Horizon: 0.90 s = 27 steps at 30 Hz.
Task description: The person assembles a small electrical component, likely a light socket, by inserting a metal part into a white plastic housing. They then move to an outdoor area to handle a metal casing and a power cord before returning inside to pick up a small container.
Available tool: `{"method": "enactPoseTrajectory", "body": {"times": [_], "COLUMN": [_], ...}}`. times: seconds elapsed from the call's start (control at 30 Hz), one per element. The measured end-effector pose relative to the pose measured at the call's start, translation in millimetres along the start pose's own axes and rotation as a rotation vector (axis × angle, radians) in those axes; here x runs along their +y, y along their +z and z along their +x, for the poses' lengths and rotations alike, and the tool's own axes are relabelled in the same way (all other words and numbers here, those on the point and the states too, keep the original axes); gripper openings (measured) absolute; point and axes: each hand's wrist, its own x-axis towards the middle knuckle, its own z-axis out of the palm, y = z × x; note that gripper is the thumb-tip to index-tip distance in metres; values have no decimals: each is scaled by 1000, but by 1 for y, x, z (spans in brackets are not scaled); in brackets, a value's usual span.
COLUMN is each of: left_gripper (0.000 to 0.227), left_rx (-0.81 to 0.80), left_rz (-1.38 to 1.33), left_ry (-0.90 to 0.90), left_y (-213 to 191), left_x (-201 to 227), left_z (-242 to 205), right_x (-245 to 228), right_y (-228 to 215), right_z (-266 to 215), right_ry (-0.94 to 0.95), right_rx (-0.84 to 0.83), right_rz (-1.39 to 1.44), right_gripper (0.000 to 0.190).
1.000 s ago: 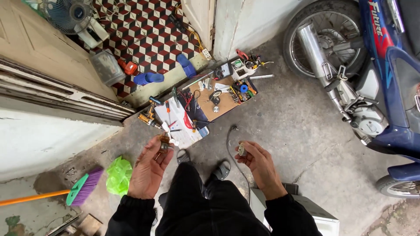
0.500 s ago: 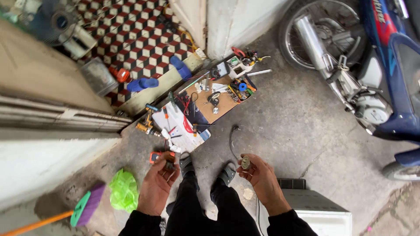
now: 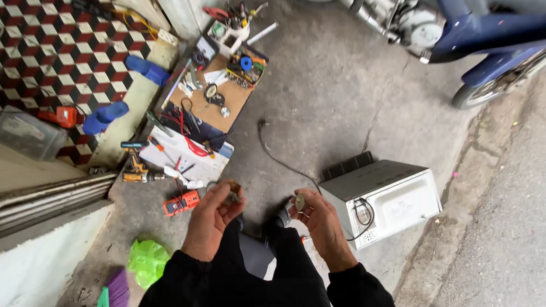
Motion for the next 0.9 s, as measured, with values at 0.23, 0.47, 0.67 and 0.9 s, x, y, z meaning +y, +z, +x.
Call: {"method": "enactPoseTrajectory", "body": {"times": [0.23,0.47,0.67,0.9], "left_gripper": [34,38,43,41], "left_rx": [88,2,-103,-228], "left_rz": [74,233,289,439], "left_ry": [81,165,121,-2], "left_y": [-20,-67,-86,-61], "left_x": [-45,-112,-169,-191], "left_z": [88,238,345,344], "right_x": [55,144,216,213], "right_y": [-83,-121,-147,-158], "right_z": [112,257,351,373], "right_ry": [-57,-157,-183,-104], "right_rx": [19,-5,-8,93], "right_rz": [47,1,-82,-371], "right_gripper": [32,32,32,36]}}
